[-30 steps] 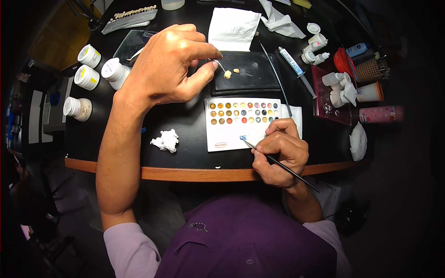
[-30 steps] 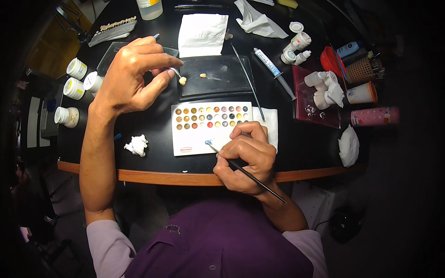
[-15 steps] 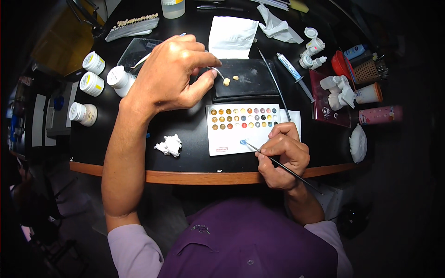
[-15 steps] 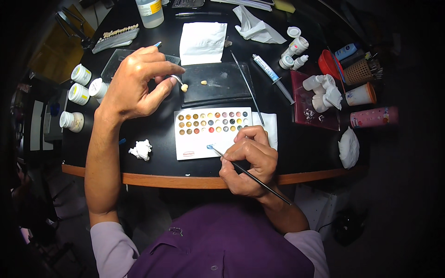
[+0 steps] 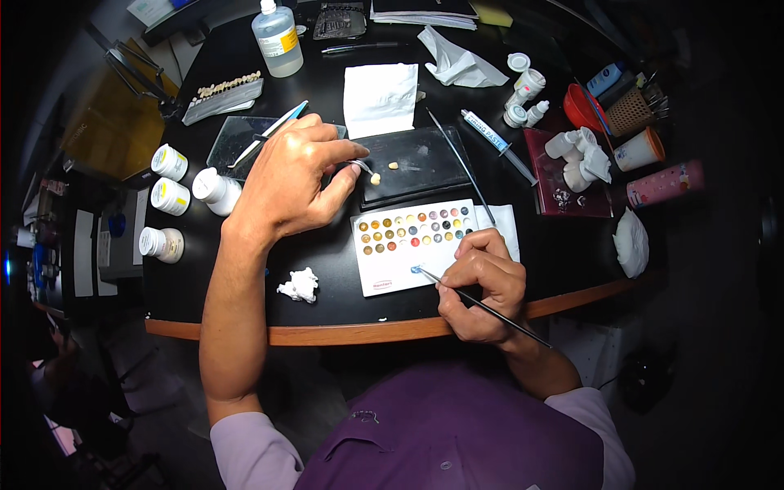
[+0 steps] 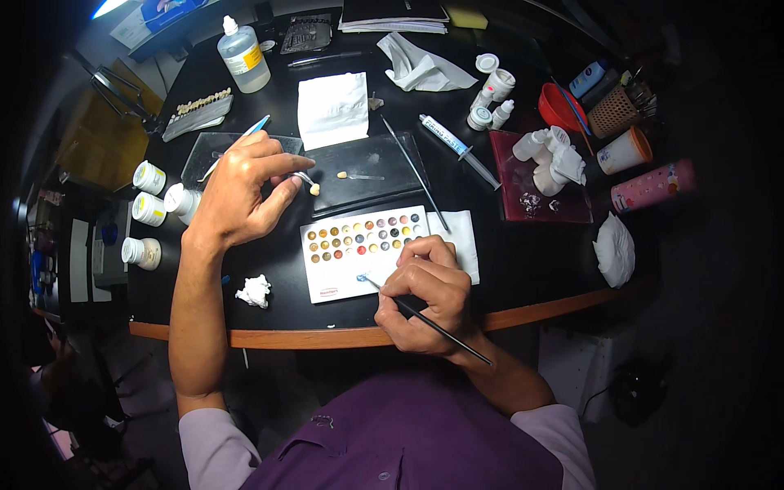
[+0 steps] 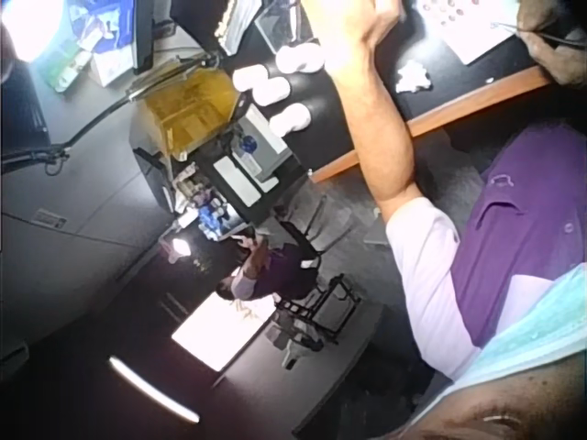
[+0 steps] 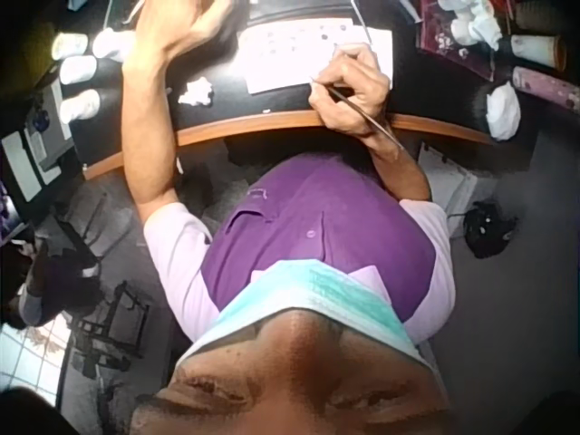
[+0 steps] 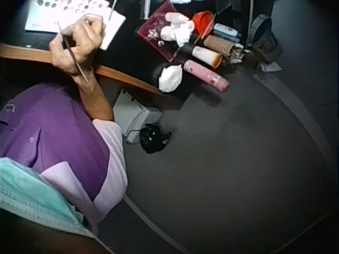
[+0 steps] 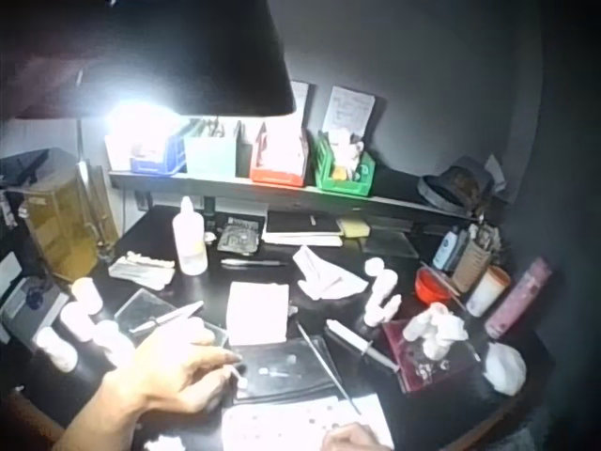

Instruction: The person applies various colors of stain from a palette to a dental crown using a fine brush, repeatedly dipping the brush into a liquid and then the palette before painting the prosthetic tooth.

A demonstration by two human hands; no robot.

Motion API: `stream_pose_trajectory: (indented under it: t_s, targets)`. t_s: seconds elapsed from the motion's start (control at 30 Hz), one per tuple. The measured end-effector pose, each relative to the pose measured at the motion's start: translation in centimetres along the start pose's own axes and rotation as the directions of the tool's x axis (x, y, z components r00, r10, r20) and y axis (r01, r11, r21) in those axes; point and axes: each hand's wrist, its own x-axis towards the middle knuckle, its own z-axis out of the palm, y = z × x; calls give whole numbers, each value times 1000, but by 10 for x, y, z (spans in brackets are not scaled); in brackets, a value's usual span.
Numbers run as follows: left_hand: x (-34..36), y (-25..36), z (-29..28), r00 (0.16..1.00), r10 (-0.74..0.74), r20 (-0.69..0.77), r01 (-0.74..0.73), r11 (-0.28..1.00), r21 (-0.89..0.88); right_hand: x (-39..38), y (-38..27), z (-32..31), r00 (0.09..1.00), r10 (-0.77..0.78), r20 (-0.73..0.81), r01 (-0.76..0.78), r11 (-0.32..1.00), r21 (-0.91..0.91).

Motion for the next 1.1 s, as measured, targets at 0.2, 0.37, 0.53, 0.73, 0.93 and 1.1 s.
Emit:
stream_pose_trajectory:
  t_s: [0.2, 0.37, 0.53, 0.73, 0.93, 1.1]
  targets:
    - [5, 6, 1, 998, 49, -29, -54, 979, -197, 22, -3, -19, 999, 27, -31, -22, 987, 157]
    - [2, 16, -2, 996, 86, -23, -89, 951, -297, 77, -6, -33, 993, -105, 58, 82, 946, 314]
    - [3, 21, -1, 987, 156, -38, -159, 924, -348, 92, 7, -19, 978, -205, 44, 157, 855, 495]
    - [0, 19, 5, 978, 189, -83, -207, 887, -412, 88, 8, -6, 967, -254, 28, 192, 795, 576]
    - [3, 19, 7, 964, 249, -96, -266, 874, -406, 84, 4, -6, 935, -354, 9, 312, 836, 452]
    - [3, 19, 9, 967, 234, -103, -255, 870, -422, 84, -1, -9, 928, -370, 35, 333, 871, 361]
